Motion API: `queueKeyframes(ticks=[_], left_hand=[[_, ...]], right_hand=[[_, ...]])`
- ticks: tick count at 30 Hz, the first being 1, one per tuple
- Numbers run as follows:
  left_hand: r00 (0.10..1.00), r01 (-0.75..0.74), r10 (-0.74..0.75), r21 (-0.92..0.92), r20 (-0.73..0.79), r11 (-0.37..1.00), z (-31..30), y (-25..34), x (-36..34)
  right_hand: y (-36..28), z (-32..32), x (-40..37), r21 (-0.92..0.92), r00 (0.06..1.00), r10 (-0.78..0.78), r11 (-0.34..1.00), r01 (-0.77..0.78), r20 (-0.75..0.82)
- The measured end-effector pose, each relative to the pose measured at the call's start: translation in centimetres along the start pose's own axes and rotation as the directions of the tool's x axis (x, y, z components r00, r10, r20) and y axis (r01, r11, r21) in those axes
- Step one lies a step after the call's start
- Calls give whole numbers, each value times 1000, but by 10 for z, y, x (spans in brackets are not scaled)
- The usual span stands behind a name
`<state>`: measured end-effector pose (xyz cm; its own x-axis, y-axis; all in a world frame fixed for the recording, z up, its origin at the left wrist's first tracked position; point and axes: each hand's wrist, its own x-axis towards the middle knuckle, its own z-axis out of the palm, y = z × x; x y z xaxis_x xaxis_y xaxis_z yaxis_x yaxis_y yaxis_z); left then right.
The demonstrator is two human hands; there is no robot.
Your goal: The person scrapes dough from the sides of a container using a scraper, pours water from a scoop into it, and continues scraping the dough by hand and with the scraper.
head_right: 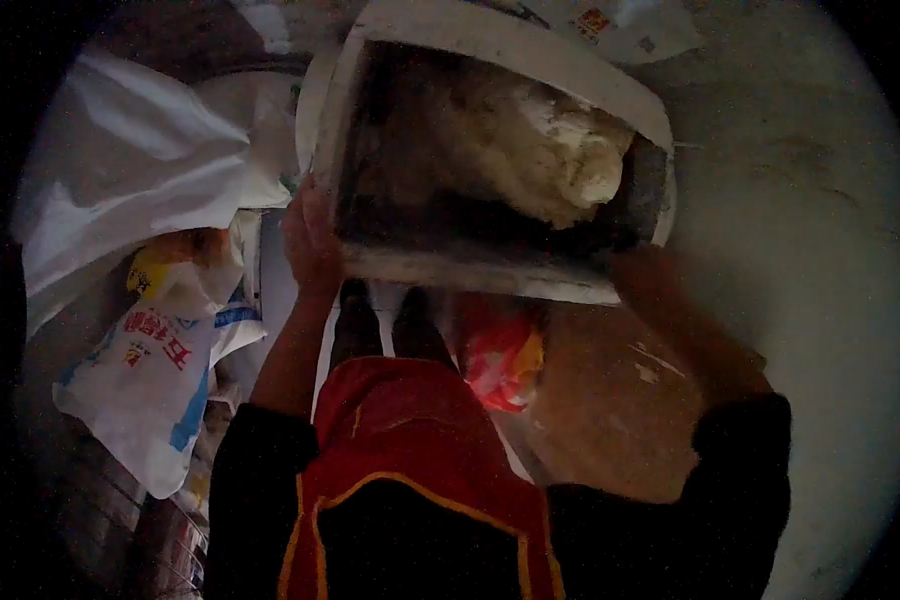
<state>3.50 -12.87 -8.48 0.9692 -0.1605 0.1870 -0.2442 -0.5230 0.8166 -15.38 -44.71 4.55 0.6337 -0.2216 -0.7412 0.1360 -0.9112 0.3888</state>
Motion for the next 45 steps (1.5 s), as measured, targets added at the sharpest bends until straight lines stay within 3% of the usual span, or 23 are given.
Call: queueKeyframes(ticks=[3, 5, 6, 9, 12, 14, 16, 17, 18, 21, 25, 28, 30, 31, 34, 35, 37, 38, 39, 41, 42, 43, 45], left_hand=[[999, 45, -45, -47, 18, 998, 1, -5, -1], [1000, 3, -4, -28, -9, 1000, 1, -6, 0], [999, -35, 35, -4, -31, 999, 1, -4, -2], [996, -70, 71, 17, -53, 997, 0, -3, -1], [998, -38, 39, 18, -47, 999, 2, -7, -3], [1000, -17, 17, 1, -27, 1000, 0, -4, -1], [1000, 19, -19, -31, 8, 999, -4, -3, 3], [999, -49, 49, 2, -18, 999, -4, -4, 4], [992, -116, 117, 38, -43, 993, -4, -6, 2], [986, -151, 155, 60, -59, 987, 3, -17, -1], [977, -208, 214, 181, -19, 961, 11, -29, -3], [997, 25, -27, 29, 69, 999, 5, -15, -3], [999, 37, -33, -125, 35, 991, 0, -4, 5], [999, 37, -32, -200, 24, 979, -2, 3, 5], [968, -215, 217, 32, -128, 976, -2, 0, 1], [960, -276, 276, -1, -41, 961, -3, 7, -1], [915, -370, 377, -71, 142, 926, -10, 46, -23], [829, -283, 336, -183, 447, 942, -2, 72, -41], [647, -157, 294, -254, 703, 954, 4, 91, -53], [420, -476, 599, -397, 682, 785, 51, 92, -93], [386, -308, 523, -428, 760, 850, 62, 108, -102], [335, -128, 445, -427, 831, 895, 72, 126, -107], [226, -131, 460, -441, 859, 888, 93, 141, -105]], right_hand=[[-9, 35, 64, -3, 994, 76, 997, -77, -72], [-11, 55, 78, -23, 967, 74, 996, -82, -243], [-14, 57, 74, -27, 946, 74, 996, -87, -317], [10, 45, 36, 65, 960, 141, 989, -129, -240], [29, 46, 0, 296, 833, 333, 931, -215, -442], [49, 54, -15, 319, 945, 302, 914, -251, -123], [39, 27, -22, 651, 907, 371, 642, -405, 199], [26, 14, -29, 837, 839, 395, 246, -488, 373], [16, 2, -36, 844, 776, 332, -198, -498, 536], [3, 23, -43, 746, 820, 178, -549, -376, 544], [-7, 38, -52, 577, 820, 173, -787, -218, 546], [-9, 53, -50, 227, 831, 33, -967, -114, 556], [-17, 52, -42, -33, 860, -122, -992, -121, 495], [-25, 53, -42, -49, 871, -79, -997, -63, 485], [-66, 53, -40, -18, 901, 96, -993, 114, 422], [-81, 52, -41, 57, 907, 187, -982, 178, 377], [-108, 58, -34, 85, 909, 266, -964, 252, 322], [-116, 72, -26, 32, 915, 260, -964, 263, 308], [-128, 70, -17, -12, 920, 259, -962, 274, 293], [-133, 22, -28, -149, 916, 174, -959, 241, 361], [-136, 5, -32, -218, 913, 130, -949, 228, 388], [-146, 4, -27, -255, 917, 211, -918, 305, 337], [-159, 8, -20, -336, 893, 375, -832, 442, 248]])
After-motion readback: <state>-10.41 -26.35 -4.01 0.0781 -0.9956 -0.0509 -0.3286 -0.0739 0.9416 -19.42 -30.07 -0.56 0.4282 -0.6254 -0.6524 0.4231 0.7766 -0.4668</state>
